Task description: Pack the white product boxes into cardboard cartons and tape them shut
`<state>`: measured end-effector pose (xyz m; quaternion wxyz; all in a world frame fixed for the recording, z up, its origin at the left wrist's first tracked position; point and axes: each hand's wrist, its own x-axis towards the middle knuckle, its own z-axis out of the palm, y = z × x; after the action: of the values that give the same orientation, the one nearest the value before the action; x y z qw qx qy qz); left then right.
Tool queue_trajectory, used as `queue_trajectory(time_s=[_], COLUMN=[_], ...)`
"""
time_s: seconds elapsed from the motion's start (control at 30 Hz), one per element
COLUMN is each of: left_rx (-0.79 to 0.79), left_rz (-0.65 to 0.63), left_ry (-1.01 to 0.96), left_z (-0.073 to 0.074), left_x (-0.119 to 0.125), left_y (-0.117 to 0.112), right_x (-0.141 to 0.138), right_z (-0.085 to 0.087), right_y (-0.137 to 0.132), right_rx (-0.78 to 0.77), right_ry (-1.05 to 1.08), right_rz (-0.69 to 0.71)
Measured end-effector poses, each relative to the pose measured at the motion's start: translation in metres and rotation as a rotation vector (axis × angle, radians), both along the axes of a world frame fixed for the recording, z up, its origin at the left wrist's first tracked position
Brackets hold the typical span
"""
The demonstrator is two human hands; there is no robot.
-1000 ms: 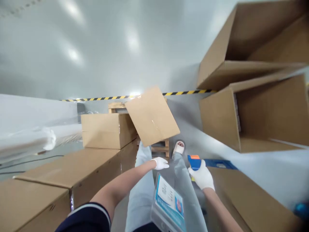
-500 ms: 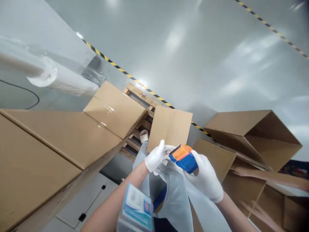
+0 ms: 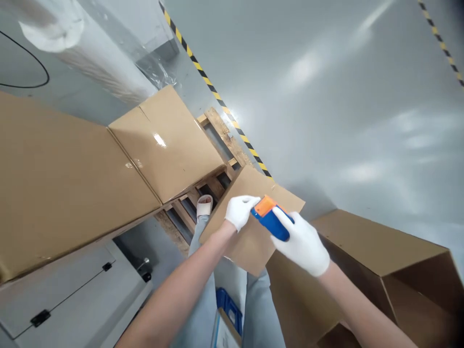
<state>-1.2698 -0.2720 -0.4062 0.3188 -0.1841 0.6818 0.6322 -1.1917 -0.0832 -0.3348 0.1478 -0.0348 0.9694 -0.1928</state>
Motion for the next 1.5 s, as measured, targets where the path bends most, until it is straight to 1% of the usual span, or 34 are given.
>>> queue_trajectory(time_s=[0.1,0.17,0.2,0.27,0.33,0.37,0.4,0.47,0.57,0.67,0.73,0.87,0.93,1.0,1.07,1.13,1.17,1.23,1.3,1.33,1.4,1.43,1.5], left_rx=[-0.154,-0.216,-0.238,-0.262,-0.231,-0.187,-0.132,-0.040,-0.004,-0.020,-0.054,-0.153,-0.169,-0.198,-0.313,-0.474,-0.524,-0.526,-0.500,-0.518,-0.633,-0.703,-0.812], left_rz=[0.007,0.011,0.048,0.179,0.306,0.342,0.356,0.361,0.353,0.340,0.323,0.252,0.224,0.189,0.136,0.089,0.078,0.074,0.077,0.072,0.050,0.030,-0.009], left_ry=[0.136,0.222,0.241,0.216,0.121,0.065,0.014,-0.069,-0.143,-0.177,-0.181,-0.125,-0.096,-0.126,-0.198,-0.203,-0.145,0.065,0.237,0.277,0.279,0.269,0.265], left_z=[-0.041,-0.070,-0.083,-0.109,-0.128,-0.135,-0.140,-0.144,-0.146,-0.150,-0.157,-0.178,-0.190,-0.199,-0.202,-0.196,-0.190,-0.174,-0.159,-0.154,-0.146,-0.145,-0.144], left_x=[-0.053,-0.084,-0.097,-0.114,-0.121,-0.123,-0.124,-0.125,-0.130,-0.134,-0.134,-0.128,-0.126,-0.126,-0.128,-0.127,-0.124,-0.114,-0.102,-0.097,-0.089,-0.088,-0.088], left_y=[0.015,0.018,0.017,0.013,0.007,0.003,0.000,-0.004,-0.009,-0.009,-0.007,0.001,0.003,0.001,-0.003,-0.006,-0.006,0.002,0.017,0.026,0.041,0.047,0.053], right_x=[-0.058,-0.086,-0.094,-0.101,-0.100,-0.099,-0.098,-0.101,-0.109,-0.116,-0.117,-0.116,-0.116,-0.116,-0.116,-0.117,-0.118,-0.121,-0.120,-0.117,-0.102,-0.090,-0.059], right_z=[-0.030,-0.046,-0.053,-0.063,-0.069,-0.071,-0.073,-0.076,-0.081,-0.089,-0.094,-0.099,-0.098,-0.096,-0.095,-0.095,-0.096,-0.099,-0.102,-0.103,-0.103,-0.101,-0.097], right_y=[0.012,0.021,0.027,0.040,0.053,0.058,0.062,0.066,0.065,0.063,0.063,0.063,0.063,0.064,0.065,0.065,0.064,0.060,0.059,0.060,0.072,0.083,0.116], right_rx=[0.058,0.082,0.090,0.102,0.104,0.102,0.099,0.091,0.083,0.074,0.074,0.085,0.092,0.095,0.091,0.092,0.098,0.125,0.151,0.155,0.147,0.144,0.148], right_ry=[-0.009,-0.035,-0.053,-0.091,-0.138,-0.159,-0.177,-0.194,-0.204,-0.246,-0.268,-0.265,-0.264,-0.253,-0.246,-0.251,-0.251,-0.238,-0.215,-0.204,-0.191,-0.193,-0.228], right_rz=[0.082,0.113,0.121,0.128,0.134,0.136,0.137,0.132,0.124,0.130,0.135,0.134,0.143,0.153,0.158,0.164,0.168,0.179,0.184,0.179,0.166,0.157,0.143])
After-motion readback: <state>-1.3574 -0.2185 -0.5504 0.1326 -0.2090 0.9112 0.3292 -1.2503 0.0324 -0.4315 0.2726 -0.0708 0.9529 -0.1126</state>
